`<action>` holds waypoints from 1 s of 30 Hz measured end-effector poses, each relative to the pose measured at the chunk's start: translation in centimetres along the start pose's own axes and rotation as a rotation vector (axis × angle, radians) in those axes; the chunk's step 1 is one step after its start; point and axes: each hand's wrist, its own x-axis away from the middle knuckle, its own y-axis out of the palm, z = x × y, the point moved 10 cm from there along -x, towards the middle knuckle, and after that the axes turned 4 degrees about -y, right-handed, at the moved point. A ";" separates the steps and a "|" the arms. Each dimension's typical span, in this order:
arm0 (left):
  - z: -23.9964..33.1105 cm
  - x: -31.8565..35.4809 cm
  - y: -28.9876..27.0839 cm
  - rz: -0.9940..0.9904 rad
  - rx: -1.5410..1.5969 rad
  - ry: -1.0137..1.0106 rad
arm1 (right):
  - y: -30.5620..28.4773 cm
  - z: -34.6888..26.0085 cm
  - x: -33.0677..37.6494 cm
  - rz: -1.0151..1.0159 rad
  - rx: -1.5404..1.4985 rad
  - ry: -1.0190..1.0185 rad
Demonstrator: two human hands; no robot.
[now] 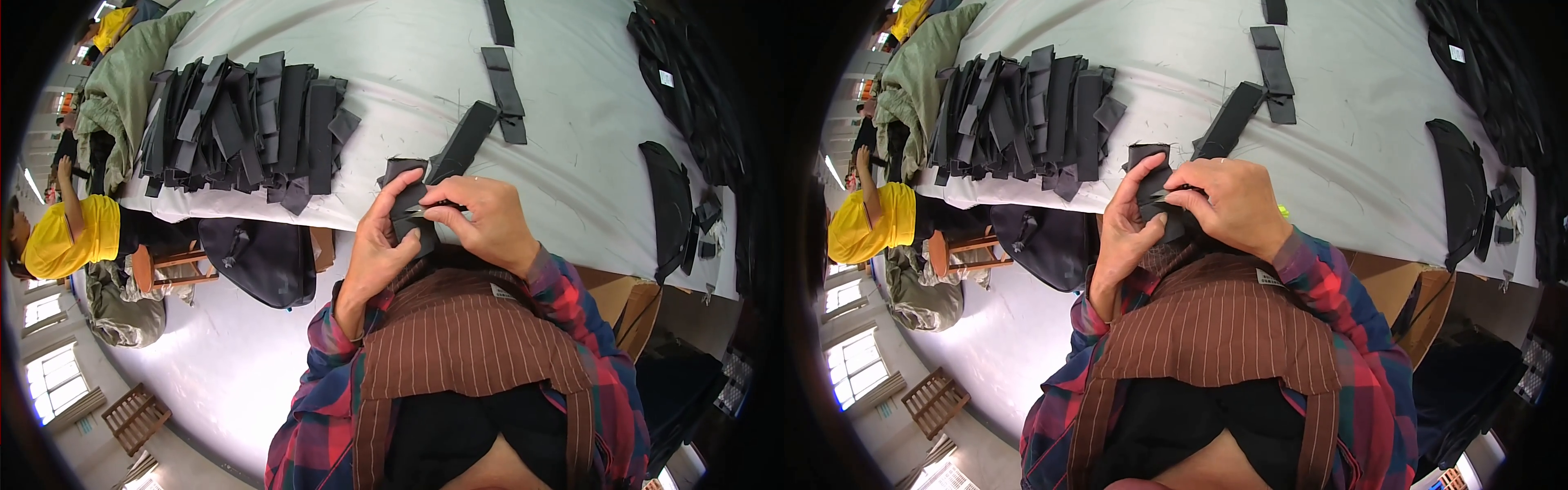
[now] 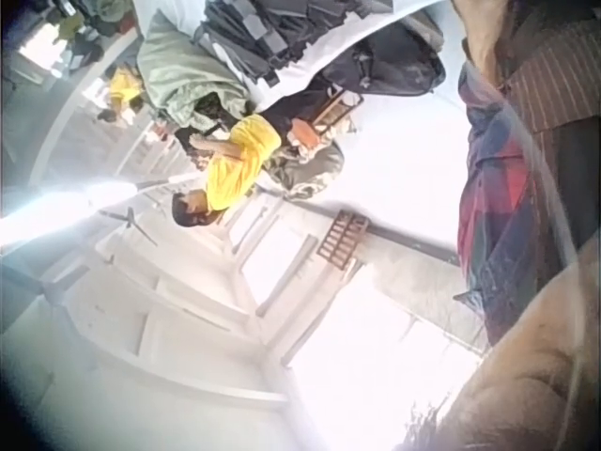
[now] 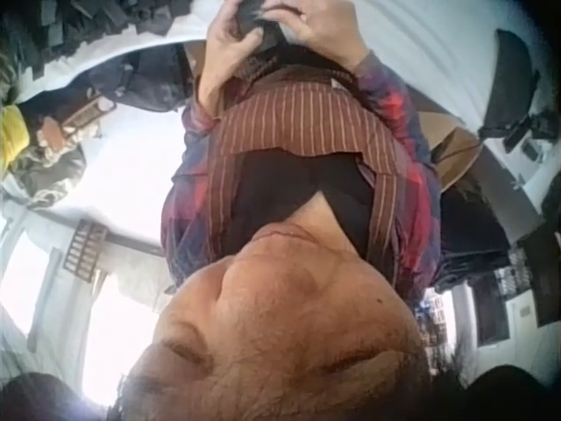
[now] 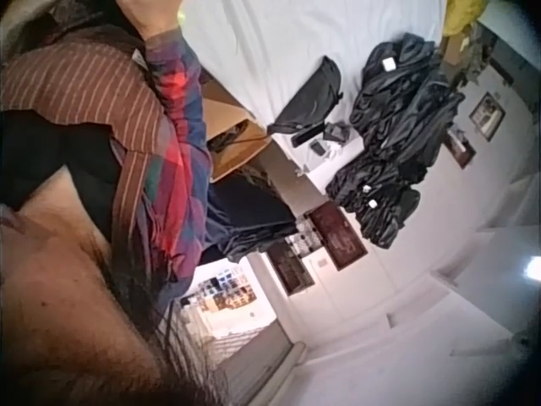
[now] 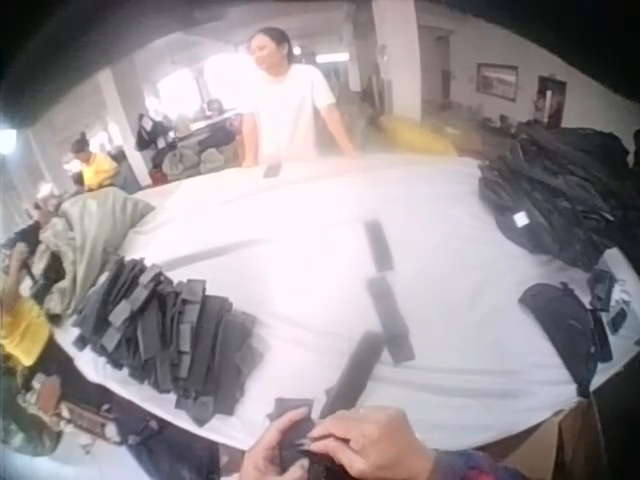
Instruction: Trim excess material and loose threads from black fabric straps using a pair of snips.
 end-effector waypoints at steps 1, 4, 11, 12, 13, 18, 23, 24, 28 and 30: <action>0.0 0.0 0.1 -0.001 0.006 0.004 | 0.2 -0.4 -0.1 0.000 0.046 -0.043; -0.3 0.0 0.0 -0.002 -0.008 0.009 | 0.4 -1.2 -0.3 0.015 0.121 -0.113; -0.3 0.0 -0.1 0.006 -0.039 0.008 | 1.0 -2.0 -0.4 0.039 0.229 -0.202; -0.4 0.0 -0.2 0.006 -0.038 0.008 | 1.1 -2.0 -0.4 0.038 0.229 -0.203; -0.4 -0.1 -0.3 0.010 -0.053 0.021 | 1.1 -2.3 -0.4 0.045 0.249 -0.219; -0.5 -0.3 -0.4 0.014 -0.075 0.013 | 1.2 -3.3 -0.4 0.058 0.367 -0.287; -0.6 -0.3 -0.4 0.008 -0.023 0.010 | 1.5 -2.8 -0.2 0.030 0.368 -0.233; -0.4 -0.3 -0.2 0.006 -0.023 0.012 | 1.5 -2.5 0.0 0.031 0.370 -0.234; -0.1 -0.3 0.0 0.007 0.013 0.001 | 0.7 2.0 0.6 0.102 -0.170 0.095; -0.2 -0.3 -0.1 -0.003 0.009 -0.005 | 0.3 3.2 0.8 0.161 -0.370 0.197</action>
